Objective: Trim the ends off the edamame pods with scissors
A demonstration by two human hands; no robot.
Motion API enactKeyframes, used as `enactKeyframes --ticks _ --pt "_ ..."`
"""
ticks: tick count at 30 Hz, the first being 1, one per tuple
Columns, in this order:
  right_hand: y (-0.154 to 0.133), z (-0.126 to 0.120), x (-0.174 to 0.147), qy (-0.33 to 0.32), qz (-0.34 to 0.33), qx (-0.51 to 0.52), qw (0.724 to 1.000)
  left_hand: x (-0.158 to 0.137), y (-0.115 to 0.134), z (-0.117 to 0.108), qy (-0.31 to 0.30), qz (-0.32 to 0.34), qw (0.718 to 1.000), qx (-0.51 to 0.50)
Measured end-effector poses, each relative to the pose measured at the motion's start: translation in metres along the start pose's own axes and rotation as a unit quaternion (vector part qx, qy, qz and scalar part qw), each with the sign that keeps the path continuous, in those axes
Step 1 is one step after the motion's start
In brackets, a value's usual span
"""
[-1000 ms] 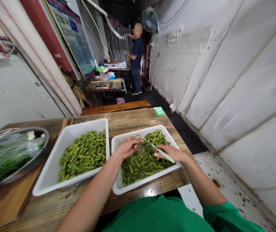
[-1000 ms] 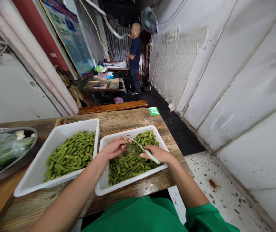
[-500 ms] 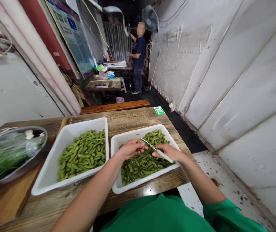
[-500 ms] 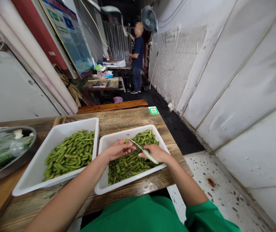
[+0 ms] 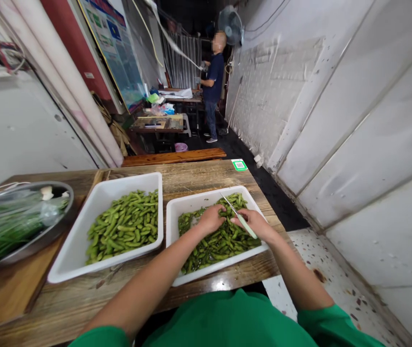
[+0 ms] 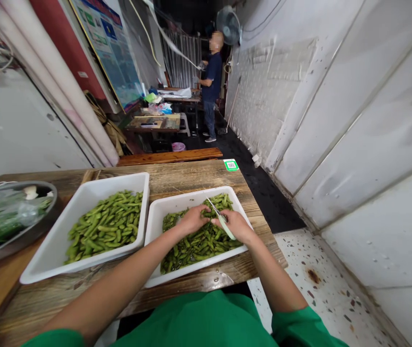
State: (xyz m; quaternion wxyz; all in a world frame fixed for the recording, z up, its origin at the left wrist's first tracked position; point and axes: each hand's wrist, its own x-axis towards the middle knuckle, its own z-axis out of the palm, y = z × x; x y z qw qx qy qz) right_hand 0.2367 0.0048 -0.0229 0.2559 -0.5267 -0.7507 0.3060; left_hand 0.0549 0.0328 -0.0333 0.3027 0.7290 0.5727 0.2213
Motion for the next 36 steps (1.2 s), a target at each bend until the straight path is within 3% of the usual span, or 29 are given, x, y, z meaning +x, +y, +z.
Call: enactKeyframes --ticks 5,7,11,19,24,27,31,36 --pt "0.001 -0.001 0.000 0.002 -0.016 0.005 1.000 0.006 0.006 0.007 0.031 0.028 0.997 0.057" --pt "0.000 -0.001 0.000 0.007 -0.009 0.005 1.000 0.007 0.002 -0.001 0.059 0.028 0.998 0.015" --pt "-0.005 -0.003 -0.001 -0.004 0.001 0.014 1.000 0.003 -0.008 -0.024 0.094 -0.035 0.989 -0.112" --pt "-0.024 -0.012 -0.008 -0.111 -0.017 0.079 0.990 -0.014 -0.003 -0.033 -0.006 -0.050 0.943 -0.328" --pt "-0.022 -0.010 -0.007 -0.111 -0.016 0.069 0.991 -0.012 -0.004 -0.036 0.011 -0.021 0.964 -0.264" --pt "-0.021 -0.010 -0.007 -0.101 -0.011 0.054 0.993 -0.014 -0.004 -0.037 -0.018 0.010 0.976 -0.216" --pt "-0.022 -0.013 -0.007 -0.090 -0.005 0.049 0.995 -0.017 0.000 -0.037 -0.058 -0.003 0.977 -0.204" --pt "-0.024 -0.016 -0.007 -0.100 0.004 0.049 0.994 -0.017 0.000 -0.041 -0.028 -0.003 0.979 -0.202"
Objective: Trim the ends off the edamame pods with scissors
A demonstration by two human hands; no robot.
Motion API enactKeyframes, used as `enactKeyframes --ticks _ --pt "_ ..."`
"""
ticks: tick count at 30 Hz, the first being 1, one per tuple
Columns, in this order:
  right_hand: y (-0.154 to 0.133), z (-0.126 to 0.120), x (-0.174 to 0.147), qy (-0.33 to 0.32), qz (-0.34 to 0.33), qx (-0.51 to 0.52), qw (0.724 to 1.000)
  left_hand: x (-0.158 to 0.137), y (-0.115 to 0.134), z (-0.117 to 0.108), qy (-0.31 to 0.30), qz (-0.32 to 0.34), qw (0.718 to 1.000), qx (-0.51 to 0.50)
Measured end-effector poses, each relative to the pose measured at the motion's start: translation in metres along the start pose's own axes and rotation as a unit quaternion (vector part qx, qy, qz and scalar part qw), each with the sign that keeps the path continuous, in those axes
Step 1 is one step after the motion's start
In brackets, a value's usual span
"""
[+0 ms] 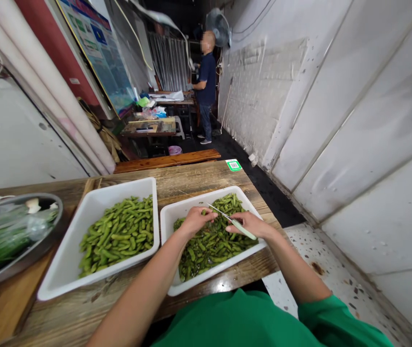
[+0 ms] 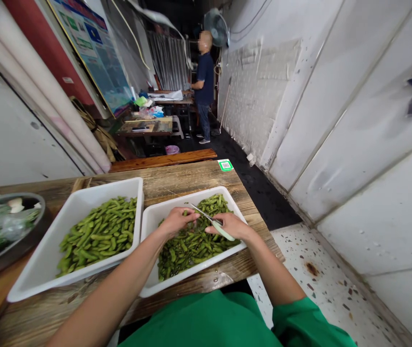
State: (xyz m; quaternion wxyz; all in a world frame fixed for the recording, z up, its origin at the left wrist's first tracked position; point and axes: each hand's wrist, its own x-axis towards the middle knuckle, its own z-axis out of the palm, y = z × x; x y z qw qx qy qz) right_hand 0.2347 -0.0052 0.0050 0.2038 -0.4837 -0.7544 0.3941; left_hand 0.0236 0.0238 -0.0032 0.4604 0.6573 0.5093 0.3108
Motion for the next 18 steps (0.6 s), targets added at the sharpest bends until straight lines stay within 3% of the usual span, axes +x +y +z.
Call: enactKeyframes --ticks 14,18 --pt "-0.0009 -0.0017 -0.0013 -0.045 -0.010 0.015 0.999 0.0025 -0.0018 -0.0040 0.005 0.053 0.999 -0.009" --pt "-0.0014 0.0002 -0.0021 -0.025 -0.014 0.000 1.000 0.0006 0.0014 -0.0033 -0.016 0.016 0.999 -0.025"
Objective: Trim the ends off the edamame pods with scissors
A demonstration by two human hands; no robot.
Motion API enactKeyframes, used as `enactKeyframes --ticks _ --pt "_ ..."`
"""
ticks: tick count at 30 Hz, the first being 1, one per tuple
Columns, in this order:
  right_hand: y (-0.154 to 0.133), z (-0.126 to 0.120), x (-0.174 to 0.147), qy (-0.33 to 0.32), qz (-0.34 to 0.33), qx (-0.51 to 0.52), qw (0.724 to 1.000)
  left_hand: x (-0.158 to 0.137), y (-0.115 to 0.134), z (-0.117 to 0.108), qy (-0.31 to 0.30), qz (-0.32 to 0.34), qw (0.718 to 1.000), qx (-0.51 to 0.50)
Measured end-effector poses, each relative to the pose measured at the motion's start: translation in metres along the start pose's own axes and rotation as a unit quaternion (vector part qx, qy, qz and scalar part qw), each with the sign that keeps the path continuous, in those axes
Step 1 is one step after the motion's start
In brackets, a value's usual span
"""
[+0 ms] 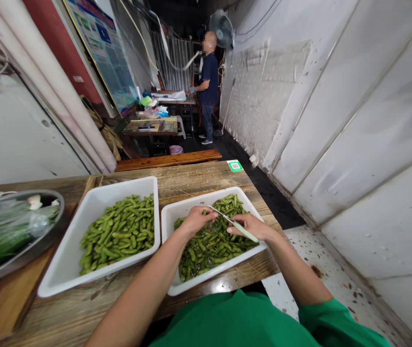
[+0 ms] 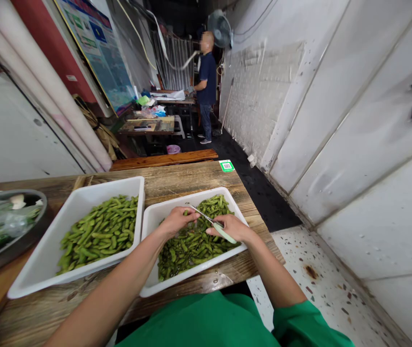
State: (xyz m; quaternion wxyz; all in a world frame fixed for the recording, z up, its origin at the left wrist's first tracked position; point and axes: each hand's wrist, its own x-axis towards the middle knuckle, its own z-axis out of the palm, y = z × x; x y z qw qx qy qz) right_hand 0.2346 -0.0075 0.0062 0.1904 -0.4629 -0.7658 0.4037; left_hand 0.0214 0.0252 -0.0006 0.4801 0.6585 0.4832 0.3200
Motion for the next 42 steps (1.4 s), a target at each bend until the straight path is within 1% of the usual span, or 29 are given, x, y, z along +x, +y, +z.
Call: enactKeyframes --ticks 5,7,10,12,14,16,18,20,22,24,27,28,30,33,35,37,42 --pt "0.001 0.003 0.001 -0.003 -0.001 -0.012 1.000 -0.002 0.001 0.000 -0.045 -0.111 0.990 -0.074" --pt "0.002 0.004 0.002 -0.012 0.003 -0.029 1.000 -0.002 -0.001 -0.001 -0.048 -0.141 0.987 -0.058" --pt "0.003 0.005 0.004 -0.017 0.016 -0.052 0.998 -0.002 -0.006 -0.001 0.003 -0.128 0.992 0.015" --pt "0.005 0.005 0.005 0.003 0.022 -0.056 0.998 -0.001 -0.008 -0.001 0.033 -0.118 0.992 0.020" --pt "0.005 0.005 0.005 0.035 0.028 -0.038 0.998 0.001 -0.007 -0.002 0.040 -0.129 0.990 -0.046" --pt "0.005 0.004 0.005 0.051 0.038 0.007 0.998 0.003 -0.005 -0.004 0.036 -0.141 0.977 -0.154" --pt "0.003 0.004 0.004 0.038 0.046 0.067 0.996 0.004 -0.002 -0.006 0.022 -0.141 0.955 -0.259" --pt "0.002 0.003 0.003 0.022 0.050 0.112 0.992 0.005 0.001 -0.008 0.014 -0.135 0.932 -0.336" --pt "0.000 0.003 0.003 0.015 0.054 0.126 0.990 0.005 0.003 -0.009 0.019 -0.132 0.912 -0.387" --pt "-0.001 0.003 0.002 0.005 0.058 0.114 0.992 0.004 0.004 -0.009 0.017 -0.131 0.901 -0.414" --pt "-0.003 0.004 0.001 -0.009 0.048 0.093 0.995 0.003 0.005 -0.006 0.002 -0.121 0.901 -0.417" --pt "-0.004 0.004 0.001 -0.009 0.044 0.093 0.995 0.003 0.004 -0.005 0.006 -0.119 0.902 -0.414" --pt "-0.005 0.004 0.001 -0.008 0.046 0.106 0.993 0.004 0.004 -0.003 0.036 -0.122 0.902 -0.412" --pt "-0.006 0.004 0.002 -0.011 0.065 0.139 0.988 0.005 0.005 -0.001 0.096 -0.129 0.893 -0.421" --pt "-0.008 0.005 0.003 -0.015 0.070 0.148 0.986 0.005 0.006 0.000 0.108 -0.133 0.888 -0.427" --pt "-0.009 0.005 0.003 -0.018 0.072 0.143 0.987 0.005 0.007 0.000 0.092 -0.139 0.890 -0.425" --pt "-0.008 0.005 0.001 -0.010 0.063 0.088 0.994 0.002 0.007 0.001 0.019 -0.137 0.903 -0.408"
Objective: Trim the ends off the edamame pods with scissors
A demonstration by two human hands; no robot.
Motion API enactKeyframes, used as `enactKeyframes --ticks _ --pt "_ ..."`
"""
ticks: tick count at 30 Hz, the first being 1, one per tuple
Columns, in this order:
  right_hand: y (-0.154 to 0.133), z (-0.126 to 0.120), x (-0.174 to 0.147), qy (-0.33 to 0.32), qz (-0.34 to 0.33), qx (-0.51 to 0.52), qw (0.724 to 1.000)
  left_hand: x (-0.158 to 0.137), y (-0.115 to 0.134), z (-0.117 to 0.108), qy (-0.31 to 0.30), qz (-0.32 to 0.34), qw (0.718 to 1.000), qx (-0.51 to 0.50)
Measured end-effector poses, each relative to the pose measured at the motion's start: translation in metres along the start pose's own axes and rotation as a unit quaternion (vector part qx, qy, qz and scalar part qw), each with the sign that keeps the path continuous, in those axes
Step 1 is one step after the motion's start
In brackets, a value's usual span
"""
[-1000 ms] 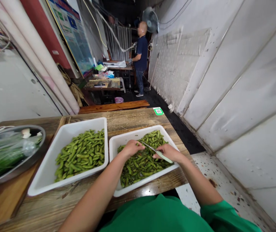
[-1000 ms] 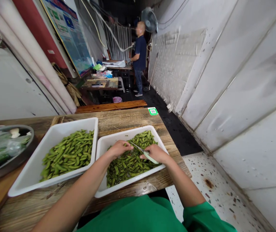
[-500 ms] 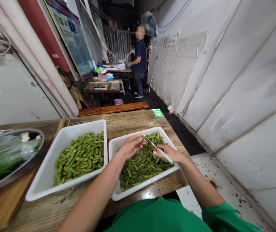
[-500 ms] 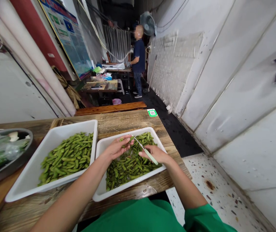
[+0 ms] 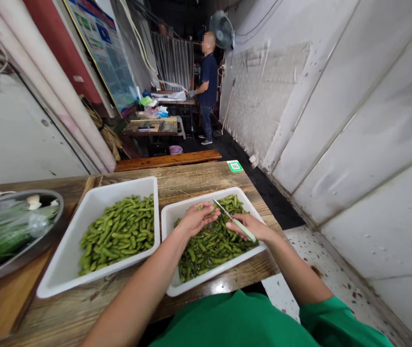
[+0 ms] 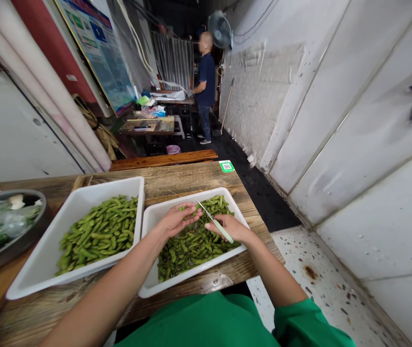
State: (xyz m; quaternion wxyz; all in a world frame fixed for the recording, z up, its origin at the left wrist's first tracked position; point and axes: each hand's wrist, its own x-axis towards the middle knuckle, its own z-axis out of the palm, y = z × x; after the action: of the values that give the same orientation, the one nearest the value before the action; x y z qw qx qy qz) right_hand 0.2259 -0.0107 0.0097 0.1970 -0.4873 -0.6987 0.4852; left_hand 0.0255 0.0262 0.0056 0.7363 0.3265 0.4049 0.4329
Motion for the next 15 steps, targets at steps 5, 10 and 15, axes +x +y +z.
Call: enactKeyframes --ticks 5,10,15 --pt "0.005 -0.002 0.002 0.017 -0.039 -0.146 0.988 0.002 -0.004 -0.004 0.034 -0.082 0.987 0.136" --pt "0.012 0.000 0.008 0.008 -0.024 -0.206 0.978 0.006 -0.006 -0.009 0.068 -0.121 0.976 0.169" --pt "0.016 -0.003 0.010 0.093 -0.021 -0.178 0.979 0.015 -0.007 -0.015 0.157 -0.077 0.972 0.159"
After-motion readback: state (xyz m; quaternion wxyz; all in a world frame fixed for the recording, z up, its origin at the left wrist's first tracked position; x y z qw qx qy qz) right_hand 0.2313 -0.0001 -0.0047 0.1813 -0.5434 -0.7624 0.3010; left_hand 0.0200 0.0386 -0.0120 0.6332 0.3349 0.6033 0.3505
